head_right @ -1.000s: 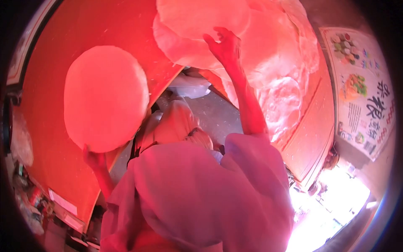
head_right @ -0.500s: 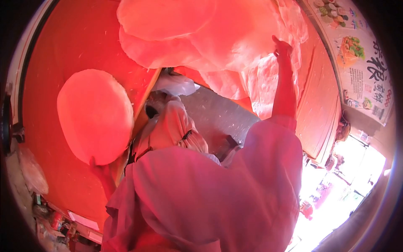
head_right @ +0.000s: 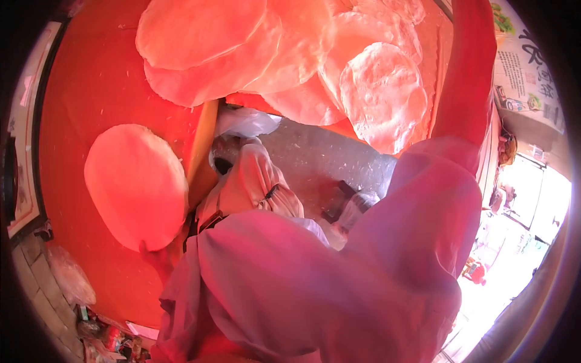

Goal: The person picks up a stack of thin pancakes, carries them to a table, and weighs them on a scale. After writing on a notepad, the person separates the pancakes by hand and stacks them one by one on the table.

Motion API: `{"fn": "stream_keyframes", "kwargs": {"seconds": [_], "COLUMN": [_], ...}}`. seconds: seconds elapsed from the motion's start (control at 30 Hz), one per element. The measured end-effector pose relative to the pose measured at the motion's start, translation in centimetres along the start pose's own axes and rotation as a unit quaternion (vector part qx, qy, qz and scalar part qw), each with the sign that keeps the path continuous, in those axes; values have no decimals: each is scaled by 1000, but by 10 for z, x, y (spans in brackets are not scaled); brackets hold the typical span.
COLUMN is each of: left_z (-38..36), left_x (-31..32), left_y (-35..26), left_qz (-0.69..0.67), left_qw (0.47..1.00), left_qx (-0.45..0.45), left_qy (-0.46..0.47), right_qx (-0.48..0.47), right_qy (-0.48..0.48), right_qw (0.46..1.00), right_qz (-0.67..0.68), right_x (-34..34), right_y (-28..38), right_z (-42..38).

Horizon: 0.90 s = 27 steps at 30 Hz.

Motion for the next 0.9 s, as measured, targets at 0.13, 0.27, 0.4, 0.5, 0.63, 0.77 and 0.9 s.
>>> {"fn": "stream_keyframes", "kwargs": {"seconds": [0.13, 0.27, 0.4, 0.5, 0.63, 0.77, 0.9], "left_z": [31, 23, -1, 11, 6, 9, -42], "left_x": [-61, -42, 3, -21, -15, -28, 46], "left_y": [16, 10, 4, -2, -5, -12, -32], "left_qz": [-314, -62, -127, 60, 119, 134, -137], "left_qw": [928, 997, 989, 997, 991, 987, 984], "left_qx": [-183, -33, -60, 38, 53, 88, -22], "left_qy": [-80, -41, -47, 23, 13, 8, 116], "right_qx": [164, 270, 451, 400, -72, -280, -212], "right_qy": [-76, 56, -123, -254, -278, -17, 182], "right_qw": [976, 937, 861, 880, 875, 891, 889], "right_qz": [119, 216, 201, -39, -390, -358, -363], "right_x": [-66, -59, -76, -110, -95, 64, 135], "right_y": [-108, -226, -340, -339, -303, -132, -188], "right_z": [9, -122, -238, -279, -259, -286, -295]}}
Point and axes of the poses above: each hand's wrist, its own z-axis towards the middle knuckle, its own x-axis out of the palm, y = z × x, the point moved 7 cm from there along z, towards the middle knuckle, and after that the axes turned 12 degrees about -y, right-handed, at the moved point
